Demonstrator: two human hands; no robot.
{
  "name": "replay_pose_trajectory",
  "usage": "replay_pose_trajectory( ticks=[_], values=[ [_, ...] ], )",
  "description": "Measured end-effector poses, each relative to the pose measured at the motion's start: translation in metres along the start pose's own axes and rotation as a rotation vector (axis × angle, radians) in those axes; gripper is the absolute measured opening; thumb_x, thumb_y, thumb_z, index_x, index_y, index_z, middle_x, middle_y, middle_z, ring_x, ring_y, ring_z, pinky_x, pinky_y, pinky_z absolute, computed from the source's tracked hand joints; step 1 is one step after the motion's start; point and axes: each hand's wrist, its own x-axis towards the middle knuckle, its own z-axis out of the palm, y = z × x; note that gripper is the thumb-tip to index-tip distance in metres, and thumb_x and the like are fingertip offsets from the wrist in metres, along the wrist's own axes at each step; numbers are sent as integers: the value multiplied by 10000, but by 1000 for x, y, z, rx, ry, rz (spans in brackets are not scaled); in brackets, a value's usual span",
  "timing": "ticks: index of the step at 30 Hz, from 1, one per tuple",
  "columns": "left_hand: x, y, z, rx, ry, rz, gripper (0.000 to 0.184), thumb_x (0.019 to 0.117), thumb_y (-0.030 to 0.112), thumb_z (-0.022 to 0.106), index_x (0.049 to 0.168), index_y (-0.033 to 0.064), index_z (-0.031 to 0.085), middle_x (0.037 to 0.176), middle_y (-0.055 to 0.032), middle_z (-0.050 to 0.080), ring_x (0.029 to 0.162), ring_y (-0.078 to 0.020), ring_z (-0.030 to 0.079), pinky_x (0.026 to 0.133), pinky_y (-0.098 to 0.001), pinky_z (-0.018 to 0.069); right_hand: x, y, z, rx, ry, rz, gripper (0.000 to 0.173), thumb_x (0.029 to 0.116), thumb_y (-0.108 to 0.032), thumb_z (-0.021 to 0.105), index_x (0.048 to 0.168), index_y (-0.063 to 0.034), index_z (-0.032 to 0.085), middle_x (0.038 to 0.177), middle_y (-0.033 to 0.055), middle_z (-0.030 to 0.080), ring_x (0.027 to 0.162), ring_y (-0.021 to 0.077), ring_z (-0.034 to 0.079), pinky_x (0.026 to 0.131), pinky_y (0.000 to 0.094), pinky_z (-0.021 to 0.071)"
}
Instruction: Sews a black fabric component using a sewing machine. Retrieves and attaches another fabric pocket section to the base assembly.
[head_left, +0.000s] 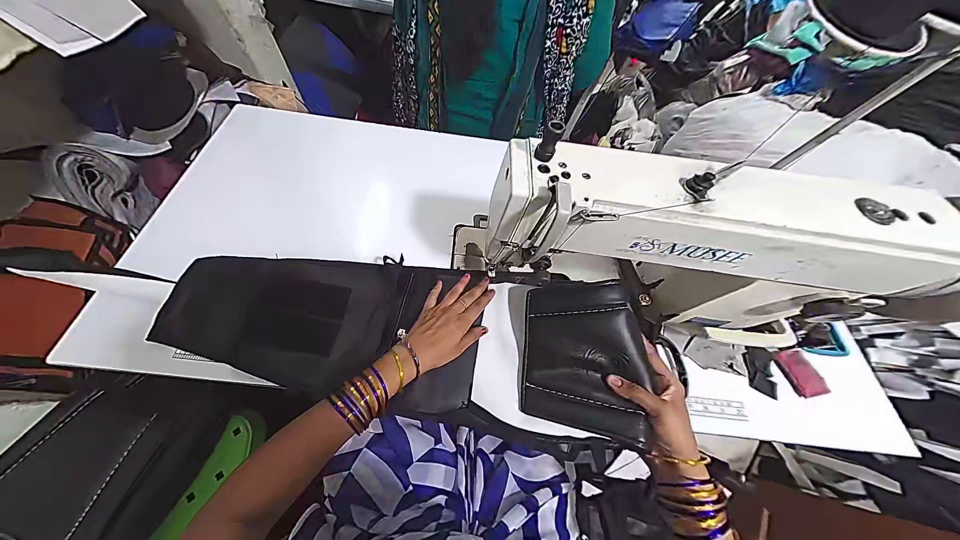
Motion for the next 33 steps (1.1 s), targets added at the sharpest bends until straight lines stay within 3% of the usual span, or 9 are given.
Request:
replay_pose_trajectory(
  ticks=[2, 12, 21, 23, 25, 27, 28, 30, 33],
  values=[
    [0, 0, -1, 29, -50, -39, 583, 1096, 373, 384, 1633, 170, 283, 1729, 3, 147, 1603, -268, 26, 1207, -684, 42, 2, 4, 0, 12, -26, -1, 897, 692, -38, 685, 1505, 101, 331, 1325, 19, 643, 1098, -20, 659, 927, 165, 558],
    [8, 2, -4, 51, -52, -69, 618, 1057, 373, 455, 1635, 239, 284, 1715, 61, 197, 1601, -250, 51, 1202, -656, 59, 7, 3, 1, -29, -21, 49, 901, 703, -24, 658, 1524, 82, 301, 1290, 10, 655, 1062, -21, 672, 896, 159, 568],
    [16, 12, -7, 8, -80, -152, 653, 1064, 351, 463, 1651, 199, 220, 1729, 4, 147, 1602, -282, 3, 1195, -693, -11, 18, -11, 8, -147, -23, 95, 871, 716, -19, 685, 1522, 41, 358, 1294, 52, 644, 1045, -16, 668, 872, 155, 565],
    [8, 31, 2, -64, -61, -154, 735, 1063, 490, 451, 1642, 103, 220, 1731, -96, 108, 1596, -347, -35, 1162, -759, -52, 22, -13, 8, -229, -56, 88, 891, 715, -63, 727, 1528, 30, 372, 1345, 88, 624, 1074, -17, 658, 892, 147, 551],
    [-3, 54, 17, -74, -55, -151, 900, 999, 639, 445, 1635, 49, 205, 1724, -128, 114, 1596, -351, -4, 1159, -762, -64, 28, -13, -1, -396, -141, 29, 909, 763, -233, 752, 1540, 34, 363, 1399, 132, 594, 1137, -17, 624, 952, 150, 512],
    [-6, 63, 25, -36, -84, -181, 945, 977, 691, 417, 1644, 66, 176, 1729, -105, 98, 1597, -339, -18, 1164, -743, -64, 34, -18, -21, -705, -109, -121, 767, 886, -427, 646, 1449, 67, 482, 1207, 145, 684, 987, 52, 658, 847, 242, 542],
    [-4, 64, 25, -26, -105, -193, 945, 974, 699, 414, 1649, 87, 164, 1733, -89, 73, 1595, -339, -49, 1166, -738, -72, 38, -25, -34, -893, -4, -218, 642, 948, -425, 599, 1345, 79, 578, 1097, 183, 707, 896, 172, 681, 773, 365, 560],
    [-1, 64, 25, -7, -114, -209, 932, 971, 712, 400, 1649, 109, 186, 1735, -79, 54, 1593, -338, -65, 1173, -729, -59, 47, -37, -49, -1165, 213, -255, 448, 1022, -258, 591, 1208, 149, 632, 1124, 399, 640, 1010, 558, 645, 852, 707, 461],
    [1, 65, 22, 4, -124, -220, 895, 984, 705, 380, 1646, 127, 215, 1736, -45, 76, 1597, -319, -57, 1189, -706, -52, 66, -10, -49, -1365, 422, -256, 275, 1007, -84, 538, 1021, 146, 689, 1128, 413, 634, 1071, 614, 616, 865, 740, 445]
  ],
)
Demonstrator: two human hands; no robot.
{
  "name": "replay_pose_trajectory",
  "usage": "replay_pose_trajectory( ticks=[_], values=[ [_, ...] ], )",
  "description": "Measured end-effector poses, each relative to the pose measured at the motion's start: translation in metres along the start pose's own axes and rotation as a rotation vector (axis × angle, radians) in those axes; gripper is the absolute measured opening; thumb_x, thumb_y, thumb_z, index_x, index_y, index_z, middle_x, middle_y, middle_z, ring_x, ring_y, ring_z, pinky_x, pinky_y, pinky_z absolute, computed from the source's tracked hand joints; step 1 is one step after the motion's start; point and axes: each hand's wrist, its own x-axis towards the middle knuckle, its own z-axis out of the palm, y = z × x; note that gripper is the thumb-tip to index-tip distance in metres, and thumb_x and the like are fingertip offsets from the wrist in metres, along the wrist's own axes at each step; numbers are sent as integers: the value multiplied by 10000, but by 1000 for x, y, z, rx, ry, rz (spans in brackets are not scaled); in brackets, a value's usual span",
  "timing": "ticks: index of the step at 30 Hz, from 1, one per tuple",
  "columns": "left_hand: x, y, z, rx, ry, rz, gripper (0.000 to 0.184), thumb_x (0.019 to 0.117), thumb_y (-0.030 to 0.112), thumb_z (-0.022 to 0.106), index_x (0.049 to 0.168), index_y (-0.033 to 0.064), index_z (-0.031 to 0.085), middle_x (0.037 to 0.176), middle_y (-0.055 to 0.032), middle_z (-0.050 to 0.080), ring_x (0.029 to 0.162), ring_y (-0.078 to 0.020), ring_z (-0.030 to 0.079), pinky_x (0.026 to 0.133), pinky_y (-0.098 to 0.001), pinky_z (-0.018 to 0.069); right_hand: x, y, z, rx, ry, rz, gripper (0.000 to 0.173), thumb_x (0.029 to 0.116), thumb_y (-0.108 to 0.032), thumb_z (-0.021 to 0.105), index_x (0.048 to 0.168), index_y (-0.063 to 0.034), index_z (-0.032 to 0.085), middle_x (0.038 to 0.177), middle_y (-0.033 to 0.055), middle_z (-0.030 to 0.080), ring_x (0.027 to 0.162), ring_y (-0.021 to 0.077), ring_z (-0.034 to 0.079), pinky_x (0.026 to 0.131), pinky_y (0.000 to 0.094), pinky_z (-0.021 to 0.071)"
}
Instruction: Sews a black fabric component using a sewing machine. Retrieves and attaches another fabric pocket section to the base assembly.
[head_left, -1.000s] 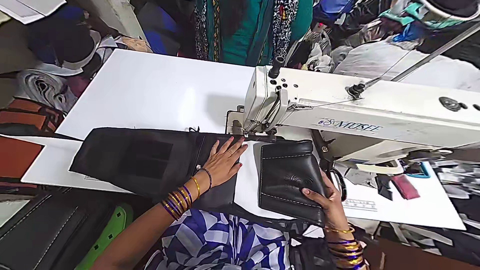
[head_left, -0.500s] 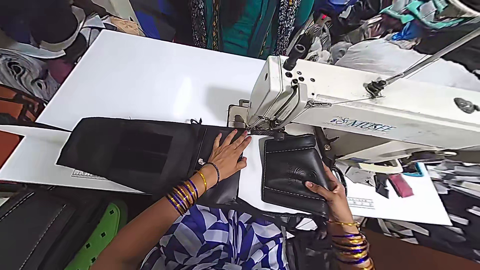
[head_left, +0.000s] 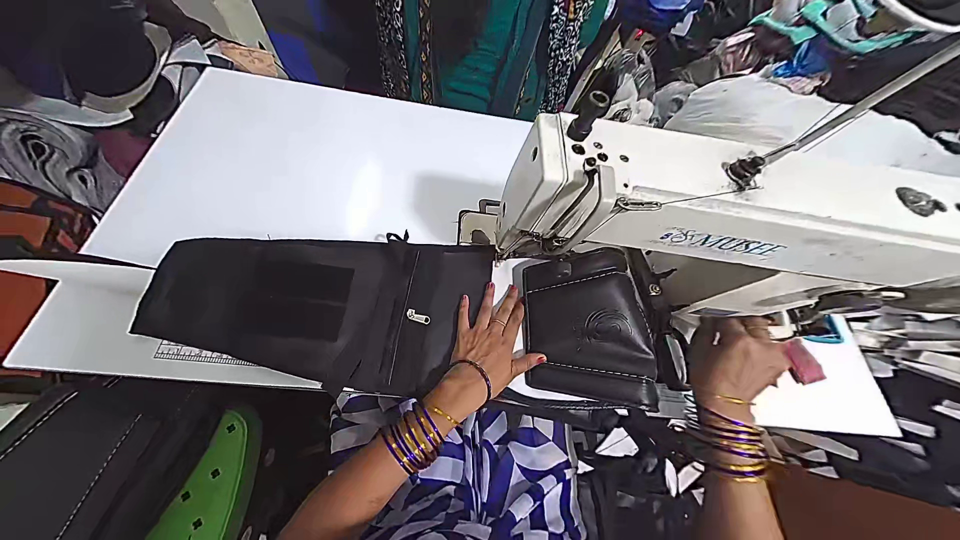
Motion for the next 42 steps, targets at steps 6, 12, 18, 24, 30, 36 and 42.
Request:
replay_pose_trajectory(
  ticks=[6, 12, 18, 24, 30, 36, 42],
  values=[
    [-15, 9, 5, -1, -15, -11, 899, 989, 703, 357, 1649, 114, 196, 1731, -22, 116, 1595, -342, -31, 1186, -712, -48, -4, 3, 12, 7, 49, -17, 252, 994, -61, 548, 952, 140, 695, 1065, 391, 646, 1037, 566, 640, 856, 686, 463],
    [-16, 16, 11, -26, 12, -26, 897, 989, 698, 373, 1646, 110, 208, 1730, -31, 126, 1594, -359, -13, 1186, -717, -35, -7, -7, -39, 203, -79, -240, 238, 978, -72, 602, 1034, 128, 717, 1065, 377, 677, 983, 572, 659, 832, 726, 467],
    [-21, -14, -27, -139, -133, 195, 603, 1047, 418, 543, 1519, 50, 476, 1629, -126, 391, 1565, -353, 212, 1234, -612, 161, -115, -102, -18, 634, -306, -899, 212, 926, -183, 619, 942, -58, 790, 1022, 102, 768, 995, 279, 720, 868, 436, 558],
    [-83, -87, 13, 52, 214, 695, 420, 928, 71, 633, 1334, 163, 683, 1433, -23, 631, 1294, -314, 593, 960, -525, 488, -124, -105, 7, 605, -144, -949, 219, 920, -168, 574, 882, -82, 772, 927, 79, 748, 910, 278, 672, 794, 428, 471],
    [-80, -84, 37, 71, 532, 701, 301, 1007, 115, 525, 1213, 144, 742, 1232, -23, 746, 1096, -227, 711, 878, -348, 560, -141, -120, 15, 541, 107, -1013, 206, 925, -79, 566, 785, -46, 713, 814, 90, 716, 826, 274, 649, 777, 393, 470],
    [-77, -70, 25, 178, 472, 665, 294, 978, 113, 562, 1197, 167, 751, 1154, -40, 751, 989, -260, 715, 687, -387, 554, -151, -118, 17, 530, 44, -937, 273, 991, -222, 531, 962, -84, 764, 991, 80, 758, 928, 261, 676, 839, 391, 487],
    [-61, -75, -2, 211, 218, 731, 348, 1065, 196, 454, 1294, 167, 715, 1369, -11, 677, 1269, -296, 623, 900, -493, 524, -139, -112, 18, 466, -14, -964, 355, 997, -305, 477, 1066, -106, 764, 1049, 82, 752, 971, 280, 670, 853, 427, 474]
  ],
)
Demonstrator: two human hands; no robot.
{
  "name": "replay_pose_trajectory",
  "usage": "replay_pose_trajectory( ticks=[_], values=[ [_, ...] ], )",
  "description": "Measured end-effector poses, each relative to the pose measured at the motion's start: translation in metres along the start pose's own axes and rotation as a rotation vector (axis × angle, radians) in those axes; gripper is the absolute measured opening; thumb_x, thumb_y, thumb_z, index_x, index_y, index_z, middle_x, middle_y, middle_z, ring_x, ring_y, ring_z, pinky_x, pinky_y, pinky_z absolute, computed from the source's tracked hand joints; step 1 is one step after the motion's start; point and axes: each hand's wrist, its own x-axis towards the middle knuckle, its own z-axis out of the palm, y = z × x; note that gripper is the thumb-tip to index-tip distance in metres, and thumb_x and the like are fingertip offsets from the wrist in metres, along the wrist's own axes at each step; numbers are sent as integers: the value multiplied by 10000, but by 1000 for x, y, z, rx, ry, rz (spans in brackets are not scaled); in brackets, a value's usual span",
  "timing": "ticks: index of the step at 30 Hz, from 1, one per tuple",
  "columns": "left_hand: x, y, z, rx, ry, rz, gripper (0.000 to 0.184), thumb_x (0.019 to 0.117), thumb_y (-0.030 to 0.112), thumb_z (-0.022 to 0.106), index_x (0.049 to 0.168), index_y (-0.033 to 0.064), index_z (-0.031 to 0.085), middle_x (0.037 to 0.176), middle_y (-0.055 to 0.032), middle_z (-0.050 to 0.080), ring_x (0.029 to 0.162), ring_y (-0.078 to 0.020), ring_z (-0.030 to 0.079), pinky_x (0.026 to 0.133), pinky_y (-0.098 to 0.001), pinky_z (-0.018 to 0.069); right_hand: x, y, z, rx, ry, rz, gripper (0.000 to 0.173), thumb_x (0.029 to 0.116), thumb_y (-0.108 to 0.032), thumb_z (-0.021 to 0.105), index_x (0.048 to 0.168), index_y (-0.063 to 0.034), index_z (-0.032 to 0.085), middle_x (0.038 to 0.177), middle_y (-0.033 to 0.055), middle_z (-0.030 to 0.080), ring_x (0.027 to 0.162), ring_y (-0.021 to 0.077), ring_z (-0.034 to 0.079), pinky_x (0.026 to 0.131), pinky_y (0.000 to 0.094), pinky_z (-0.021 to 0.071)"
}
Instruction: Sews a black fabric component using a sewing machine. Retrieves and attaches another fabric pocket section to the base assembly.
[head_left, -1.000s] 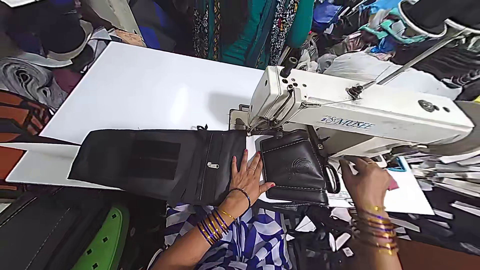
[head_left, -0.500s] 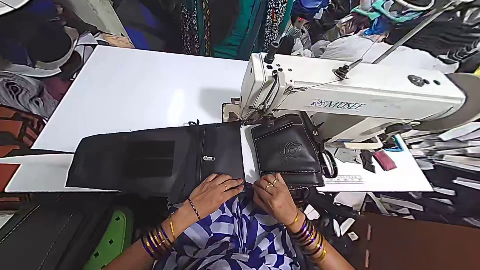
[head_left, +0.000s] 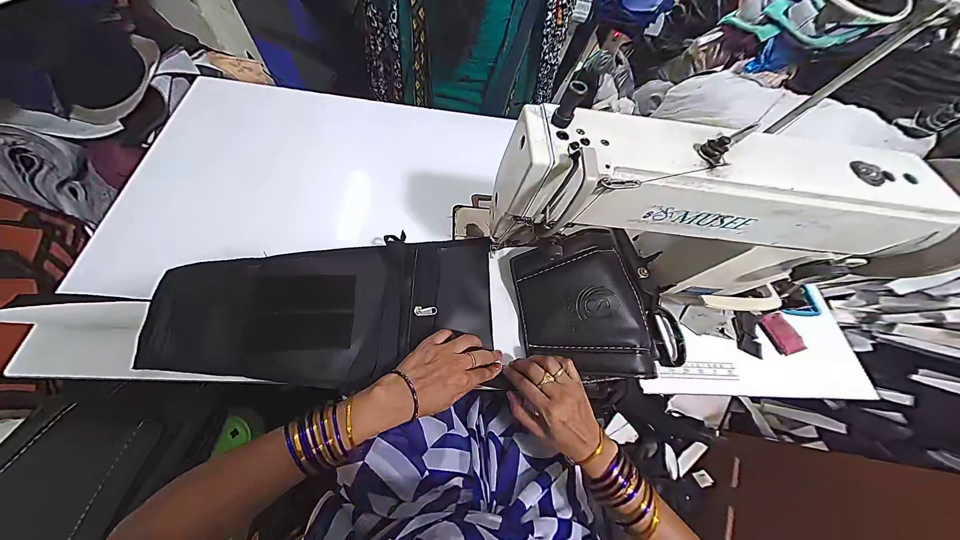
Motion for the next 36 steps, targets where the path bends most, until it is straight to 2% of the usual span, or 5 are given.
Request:
replay_pose_trajectory(
  ticks=[14, 19, 25, 31, 36],
  values=[
    [33, -47, -4, -98, -8, -147, 381, 1081, 233, 427, 1361, 163, 677, 1426, -24, 640, 1360, -309, 556, 998, -539, 464, 52, 48, 21, 1, 12, -9, 287, 927, -163, 527, 1006, -65, 785, 1005, 115, 760, 934, 325, 691, 828, 475, 499],
    [40, -75, -8, -139, -15, -146, 394, 1089, 276, 409, 1340, 181, 698, 1423, -16, 643, 1380, -286, 536, 1000, -521, 448, 72, 61, 33, 5, 42, 1, 290, 902, -147, 528, 971, -57, 794, 986, 112, 769, 901, 305, 706, 773, 461, 504],
    [51, -101, -7, -77, 60, -119, 357, 1050, 246, 473, 1283, 192, 739, 1374, 8, 677, 1346, -273, 563, 966, -509, 461, 90, 79, 43, 3, 59, -9, 258, 879, -117, 555, 939, -60, 799, 980, 109, 758, 932, 309, 689, 791, 466, 489],
    [60, -113, -6, -41, 157, -127, 343, 1025, 244, 507, 1253, 179, 756, 1345, -1, 695, 1264, -272, 615, 904, -499, 471, 98, 83, 46, -8, 17, 56, 280, 901, -101, 566, 1050, -24, 791, 1107, 146, 752, 1021, 348, 698, 829, 516, 512],
    [66, -117, -6, -55, 169, -142, 341, 1025, 229, 511, 1254, 156, 753, 1322, -31, 704, 1248, -289, 618, 924, -518, 454, 98, 83, 47, 26, -2, 124, 314, 883, -45, 566, 1113, -4, 776, 1172, 164, 739, 1073, 369, 693, 901, 550, 510]
  ],
)
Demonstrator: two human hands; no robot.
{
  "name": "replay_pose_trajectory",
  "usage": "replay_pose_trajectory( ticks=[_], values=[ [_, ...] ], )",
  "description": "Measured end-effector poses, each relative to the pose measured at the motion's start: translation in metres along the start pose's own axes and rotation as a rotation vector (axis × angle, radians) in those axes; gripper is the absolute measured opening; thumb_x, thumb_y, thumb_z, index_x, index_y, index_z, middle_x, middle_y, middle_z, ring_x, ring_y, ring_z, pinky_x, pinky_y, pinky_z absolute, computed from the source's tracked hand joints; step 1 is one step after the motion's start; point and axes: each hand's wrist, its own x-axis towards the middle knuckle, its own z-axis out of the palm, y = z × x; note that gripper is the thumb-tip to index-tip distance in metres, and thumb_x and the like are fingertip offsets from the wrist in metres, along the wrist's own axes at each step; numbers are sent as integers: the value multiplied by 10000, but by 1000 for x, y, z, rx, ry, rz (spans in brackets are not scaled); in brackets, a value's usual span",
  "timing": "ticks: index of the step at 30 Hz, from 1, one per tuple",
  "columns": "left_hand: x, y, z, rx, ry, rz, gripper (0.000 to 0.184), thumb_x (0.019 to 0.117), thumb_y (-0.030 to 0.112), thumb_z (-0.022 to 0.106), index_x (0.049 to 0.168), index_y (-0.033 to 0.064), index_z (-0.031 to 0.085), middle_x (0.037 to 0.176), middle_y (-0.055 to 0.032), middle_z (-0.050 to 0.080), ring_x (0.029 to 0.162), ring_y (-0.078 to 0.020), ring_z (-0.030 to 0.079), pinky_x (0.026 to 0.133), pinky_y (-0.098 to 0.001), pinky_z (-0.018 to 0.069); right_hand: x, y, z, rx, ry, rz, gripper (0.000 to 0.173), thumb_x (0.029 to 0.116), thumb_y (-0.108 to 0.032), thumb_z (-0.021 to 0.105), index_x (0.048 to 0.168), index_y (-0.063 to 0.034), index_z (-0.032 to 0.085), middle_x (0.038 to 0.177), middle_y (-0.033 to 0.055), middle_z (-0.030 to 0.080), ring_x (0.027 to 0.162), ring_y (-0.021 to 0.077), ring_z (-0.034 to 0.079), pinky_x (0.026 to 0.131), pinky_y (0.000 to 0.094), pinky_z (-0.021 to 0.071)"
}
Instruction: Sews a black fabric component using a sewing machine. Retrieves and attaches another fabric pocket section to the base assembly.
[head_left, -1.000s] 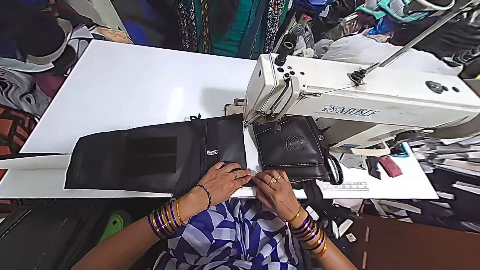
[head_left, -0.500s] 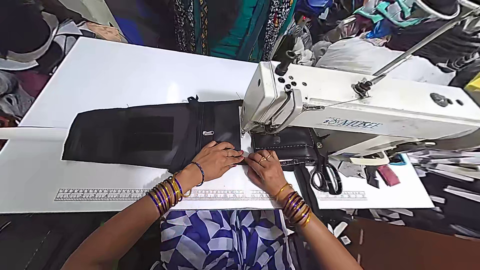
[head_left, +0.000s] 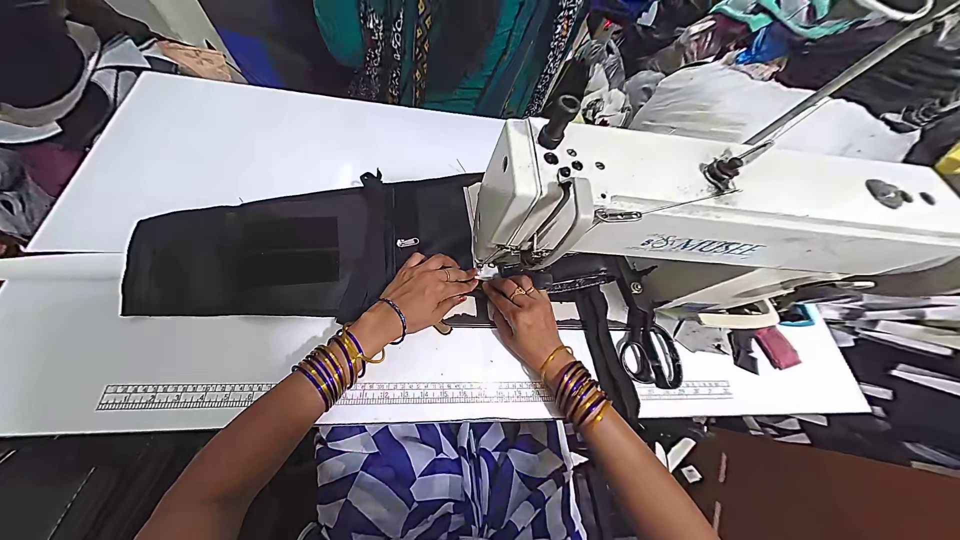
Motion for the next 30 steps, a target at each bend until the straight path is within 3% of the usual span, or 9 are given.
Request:
replay_pose_trajectory(
  ticks=[6, 10, 12, 14, 16, 19, 22, 25, 30],
  values=[
    [1, 3, 0, -39, -16, -63, 323, 1034, 196, 524, 1257, 122, 746, 1314, -76, 701, 1272, -331, 601, 980, -572, 445, 4, -3, 5, 46, 14, 50, 232, 886, -24, 603, 1023, 7, 788, 1161, 169, 750, 1069, 394, 706, 936, 590, 515],
    [3, 2, 4, -33, 33, -45, 353, 1033, 220, 489, 1251, 120, 748, 1290, -95, 714, 1232, -390, 628, 927, -626, 470, -19, -1, -26, 123, 70, 124, 302, 887, -19, 567, 1098, -16, 783, 1161, 137, 757, 1113, 331, 708, 998, 485, 523],
    [3, 0, 6, -30, 55, -41, 374, 1035, 246, 468, 1260, 129, 743, 1315, -79, 706, 1222, -395, 634, 923, -629, 468, -53, 9, -60, 37, 236, 393, 224, 870, -2, 599, 990, 20, 787, 991, 172, 765, 951, 314, 740, 867, 455, 587],
    [3, -2, 10, -27, 77, -34, 397, 1039, 276, 445, 1247, 130, 750, 1315, -73, 706, 1214, -389, 638, 917, -622, 468, -91, 36, -104, -130, 258, 773, 197, 931, -18, 598, 1013, 75, 752, 955, 240, 737, 876, 357, 736, 805, 503, 590],
    [2, -3, 11, -22, 82, -25, 419, 1039, 287, 427, 1233, 116, 756, 1306, -85, 709, 1207, -400, 641, 924, -618, 466, -116, 67, -138, -224, 148, 1078, 265, 987, -83, 585, 1153, 82, 710, 1096, 300, 695, 982, 425, 702, 886, 570, 537],
    [2, -3, 9, -7, 69, -28, 416, 1045, 281, 425, 1250, 115, 747, 1321, -87, 702, 1222, -400, 633, 951, -610, 455, -127, 105, -148, -231, 26, 1261, 392, 970, -192, 676, 1260, 72, 657, 1300, 364, 564, 1144, 507, 602, 972, 636, 465],
    [1, 0, 8, -9, 76, -39, 395, 1044, 266, 446, 1255, 116, 745, 1330, -81, 698, 1231, -398, 630, 954, -621, 455, -131, 119, -144, -166, 116, 1266, 349, 908, -171, 757, 1148, 74, 691, 1224, 351, 589, 1107, 480, 609, 962, 616, 467],
    [3, 3, 6, -18, 71, -41, 344, 1040, 215, 495, 1256, 112, 742, 1335, -80, 695, 1244, -400, 624, 945, -636, 459, -147, 114, -139, -79, 382, 1150, 235, 905, -63, 715, 1079, 95, 710, 1152, 324, 644, 998, 382, 674, 895, 484, 547],
    [0, 7, 0, -30, -4, -99, 314, 1056, 194, 514, 1264, 134, 741, 1324, -80, 697, 1280, -352, 600, 988, -597, 448, -147, 69, -137, -332, 552, 1000, 228, 979, -53, 594, 1091, 71, 749, 1272, 373, 608, 1076, 432, 672, 912, 447, 543]
  ],
)
